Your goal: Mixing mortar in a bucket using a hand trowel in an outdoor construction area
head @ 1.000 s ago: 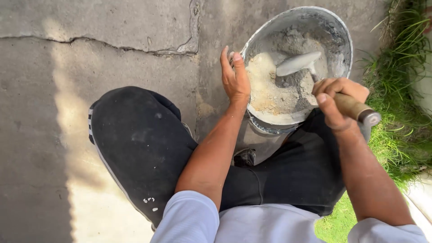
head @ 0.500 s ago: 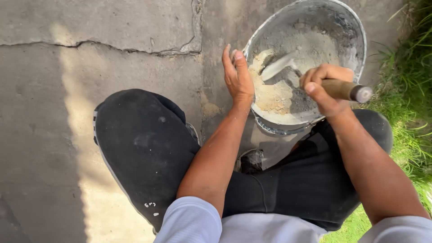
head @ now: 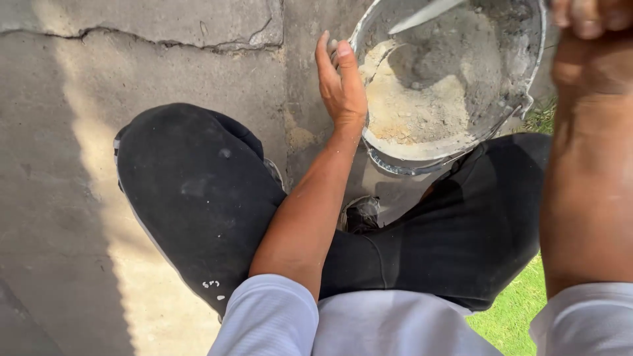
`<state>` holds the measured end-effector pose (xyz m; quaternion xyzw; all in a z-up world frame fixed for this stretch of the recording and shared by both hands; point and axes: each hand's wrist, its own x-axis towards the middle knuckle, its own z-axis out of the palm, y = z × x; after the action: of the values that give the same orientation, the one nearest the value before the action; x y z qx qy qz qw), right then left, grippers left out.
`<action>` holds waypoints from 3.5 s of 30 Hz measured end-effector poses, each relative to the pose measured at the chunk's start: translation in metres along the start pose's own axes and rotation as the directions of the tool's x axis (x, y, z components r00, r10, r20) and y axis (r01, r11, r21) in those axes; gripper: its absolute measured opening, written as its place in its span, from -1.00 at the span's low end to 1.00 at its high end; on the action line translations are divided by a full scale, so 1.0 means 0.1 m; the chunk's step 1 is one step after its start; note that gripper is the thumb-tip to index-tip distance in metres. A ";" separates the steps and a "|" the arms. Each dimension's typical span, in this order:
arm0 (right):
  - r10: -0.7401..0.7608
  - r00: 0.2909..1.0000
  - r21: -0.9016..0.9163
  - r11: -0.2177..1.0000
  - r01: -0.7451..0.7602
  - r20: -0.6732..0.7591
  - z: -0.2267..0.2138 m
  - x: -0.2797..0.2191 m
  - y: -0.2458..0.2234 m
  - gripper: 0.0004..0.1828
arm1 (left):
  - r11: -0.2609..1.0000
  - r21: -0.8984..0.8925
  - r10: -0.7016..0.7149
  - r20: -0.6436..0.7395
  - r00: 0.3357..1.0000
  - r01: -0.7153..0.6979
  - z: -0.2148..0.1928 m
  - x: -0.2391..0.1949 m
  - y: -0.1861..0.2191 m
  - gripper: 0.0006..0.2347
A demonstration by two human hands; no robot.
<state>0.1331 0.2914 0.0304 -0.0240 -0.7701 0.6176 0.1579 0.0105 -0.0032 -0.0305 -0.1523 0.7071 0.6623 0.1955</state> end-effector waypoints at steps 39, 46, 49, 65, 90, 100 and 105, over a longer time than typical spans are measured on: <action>0.263 0.964 0.126 0.958 -0.256 -0.047 0.19 -0.13 -0.98 -0.69 | 0.996 0.091 -0.006 -0.103 0.995 0.015 -0.03 0.02 0.06 -0.33; 0.232 0.949 0.213 0.959 -0.187 -0.215 1.17 0.36 -0.43 -0.69 | 0.993 0.109 -0.040 -0.092 0.995 0.050 0.04 0.00 0.07 -0.34; 0.296 0.938 0.211 0.943 -0.258 -0.179 1.28 -0.02 -0.47 -0.74 | 0.994 0.099 -0.024 -0.107 0.994 0.035 -0.03 -0.06 0.10 -0.34; 0.231 0.856 -0.029 0.961 -0.275 -0.462 0.83 -0.23 -0.18 -0.76 | 0.991 0.125 -0.043 -0.099 0.994 0.055 -0.03 -0.05 0.20 -0.29; 0.200 0.970 0.065 0.979 -0.193 -0.141 1.25 0.07 -1.24 -0.67 | 0.960 0.219 0.137 0.181 0.974 -0.176 0.06 0.18 0.41 -0.25; 0.040 0.957 0.127 0.992 -0.003 -0.288 0.74 0.38 -1.34 -0.65 | 0.974 0.019 0.218 0.170 0.961 -0.225 0.50 0.71 0.93 -0.24; -0.016 0.981 0.124 0.991 0.041 -0.194 1.45 0.66 -0.55 -0.64 | 0.996 0.036 -0.076 -0.158 0.985 0.082 -0.26 0.30 0.53 -0.37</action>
<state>0.0397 0.1567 0.0700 -0.0622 -0.7104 0.6580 0.2417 -0.0429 -0.0239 0.0027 -0.2274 0.7274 0.6250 0.1688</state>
